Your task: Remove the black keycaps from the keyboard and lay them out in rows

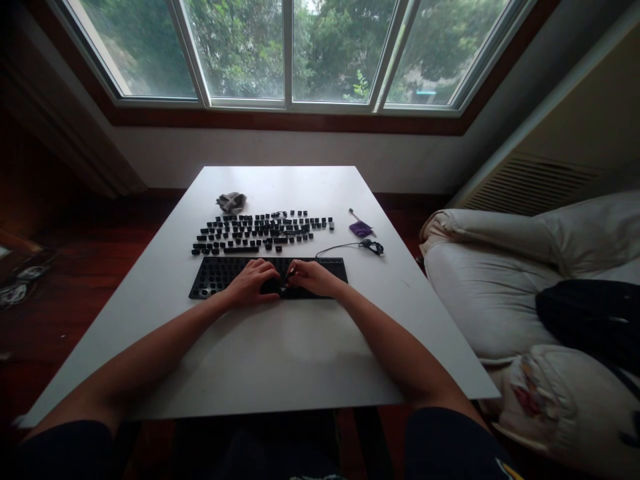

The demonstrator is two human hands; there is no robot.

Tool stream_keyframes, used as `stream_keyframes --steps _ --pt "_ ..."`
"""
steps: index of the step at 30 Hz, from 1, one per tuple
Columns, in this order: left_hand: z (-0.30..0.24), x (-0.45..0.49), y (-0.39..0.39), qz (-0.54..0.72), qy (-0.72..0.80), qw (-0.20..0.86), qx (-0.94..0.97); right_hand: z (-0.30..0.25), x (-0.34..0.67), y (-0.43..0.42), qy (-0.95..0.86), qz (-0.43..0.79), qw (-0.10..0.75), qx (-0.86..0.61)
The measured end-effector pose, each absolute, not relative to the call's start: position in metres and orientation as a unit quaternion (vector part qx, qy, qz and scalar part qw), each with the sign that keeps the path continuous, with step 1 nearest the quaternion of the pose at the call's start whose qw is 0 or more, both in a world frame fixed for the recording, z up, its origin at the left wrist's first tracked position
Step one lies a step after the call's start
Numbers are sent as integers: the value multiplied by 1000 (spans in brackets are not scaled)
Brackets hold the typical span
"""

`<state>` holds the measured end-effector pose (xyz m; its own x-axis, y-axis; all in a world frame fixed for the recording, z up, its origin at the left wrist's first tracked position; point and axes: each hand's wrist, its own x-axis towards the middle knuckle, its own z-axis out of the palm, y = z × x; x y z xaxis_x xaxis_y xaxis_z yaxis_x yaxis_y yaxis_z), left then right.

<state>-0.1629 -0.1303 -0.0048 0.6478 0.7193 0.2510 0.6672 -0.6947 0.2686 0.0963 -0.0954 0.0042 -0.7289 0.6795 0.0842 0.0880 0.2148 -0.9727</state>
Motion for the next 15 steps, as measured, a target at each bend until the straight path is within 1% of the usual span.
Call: stream_keyframes --steps 2,5,8,12,15 --pt "-5 -163 -130 174 386 79 902 -1 98 -94 -693 598 306 -264" --pt "-5 -163 -130 181 390 92 898 0 100 -88 -658 600 364 -273" --pt "-4 -163 -129 206 399 120 886 4 99 -81 -650 582 397 -286" --pt "1 -160 -120 283 432 177 838 9 92 -71 -636 549 440 -318" --pt "4 -152 -106 338 441 232 799 14 84 -61 -632 534 454 -331"
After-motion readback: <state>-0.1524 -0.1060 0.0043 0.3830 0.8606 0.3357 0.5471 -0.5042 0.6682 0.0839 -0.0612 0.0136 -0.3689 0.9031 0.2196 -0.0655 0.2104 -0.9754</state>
